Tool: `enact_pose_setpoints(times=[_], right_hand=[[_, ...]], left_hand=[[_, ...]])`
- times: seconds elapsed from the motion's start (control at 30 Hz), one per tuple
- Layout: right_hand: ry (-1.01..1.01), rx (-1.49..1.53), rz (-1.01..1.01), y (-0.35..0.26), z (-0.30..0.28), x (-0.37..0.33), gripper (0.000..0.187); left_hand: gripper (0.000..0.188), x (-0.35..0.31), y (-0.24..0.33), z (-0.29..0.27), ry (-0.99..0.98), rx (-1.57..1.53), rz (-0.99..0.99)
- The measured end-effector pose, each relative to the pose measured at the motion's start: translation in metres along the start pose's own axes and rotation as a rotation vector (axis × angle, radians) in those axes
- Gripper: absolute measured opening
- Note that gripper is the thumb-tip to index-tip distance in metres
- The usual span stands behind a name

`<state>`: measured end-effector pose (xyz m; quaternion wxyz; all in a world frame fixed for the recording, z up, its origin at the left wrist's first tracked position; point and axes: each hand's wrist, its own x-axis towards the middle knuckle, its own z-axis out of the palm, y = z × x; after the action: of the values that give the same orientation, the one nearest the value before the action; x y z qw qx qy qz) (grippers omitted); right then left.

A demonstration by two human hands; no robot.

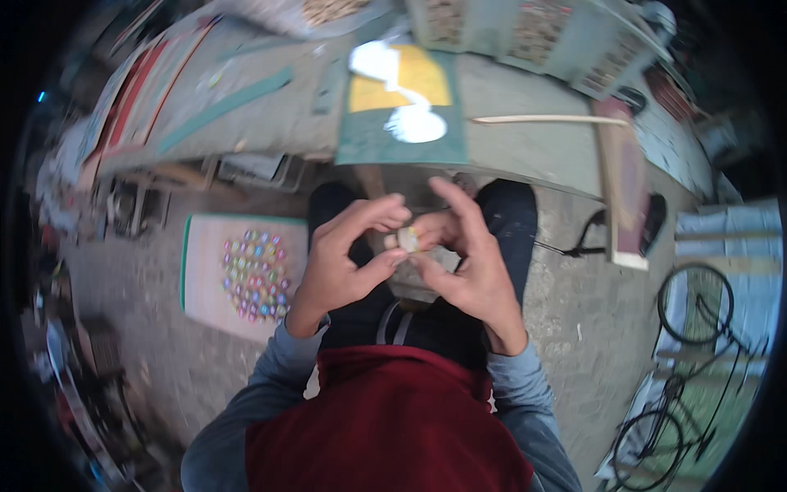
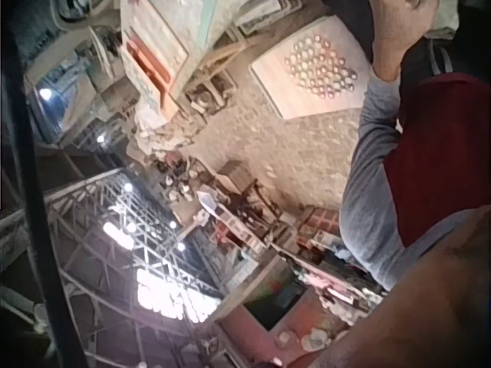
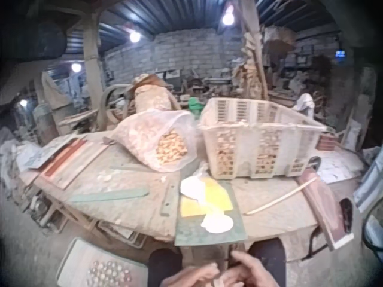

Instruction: The recorder assembles small wooden spinning tops by gluing central pegs into circular bases and placing them on a tray.

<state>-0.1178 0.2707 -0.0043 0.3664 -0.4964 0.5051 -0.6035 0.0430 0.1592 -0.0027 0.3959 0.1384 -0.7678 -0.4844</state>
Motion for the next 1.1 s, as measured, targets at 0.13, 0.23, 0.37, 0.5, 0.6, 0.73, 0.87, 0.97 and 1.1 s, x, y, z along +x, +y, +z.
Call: enact_pose_setpoints(times=[0.13,0.23,0.37,0.5,0.6,0.73,0.87,0.97,1.1], right_hand=[[-0.066,0.014,0.120,0.013,0.018,-0.006,0.088],[-0.118,0.017,0.182,0.028,0.034,-0.012,0.086],[-0.108,-0.181,0.150,0.042,0.034,-0.018,0.070],[0.162,-0.311,0.178,0.041,-0.003,-0.024,0.048],[0.394,-0.443,0.139,0.043,-0.036,-0.028,0.037],[0.510,-0.461,0.112,0.063,-0.059,-0.033,0.033],[0.577,-0.551,0.043,0.080,-0.061,-0.036,0.027],[0.540,-0.690,-0.004,0.080,-0.057,-0.036,0.025],[0.529,-0.726,-0.001,0.076,-0.053,-0.032,0.024]], left_hand=[[0.031,-0.032,-0.008,-0.021,-0.089,0.009,-0.118],[0.032,-0.055,-0.022,-0.030,-0.089,-0.033,-0.238],[0.027,-0.094,-0.049,-0.037,0.010,-0.280,-0.364],[0.016,-0.143,-0.087,-0.063,0.382,-0.557,-0.617],[0.017,-0.182,-0.132,-0.103,0.639,-0.388,-0.610],[0.026,-0.223,-0.213,-0.143,0.875,-0.160,-0.703],[0.031,-0.244,-0.278,-0.158,0.693,0.498,-0.839],[0.029,-0.246,-0.302,-0.149,0.579,0.751,-0.772],[0.033,-0.237,-0.312,-0.134,0.550,0.891,-0.656]])
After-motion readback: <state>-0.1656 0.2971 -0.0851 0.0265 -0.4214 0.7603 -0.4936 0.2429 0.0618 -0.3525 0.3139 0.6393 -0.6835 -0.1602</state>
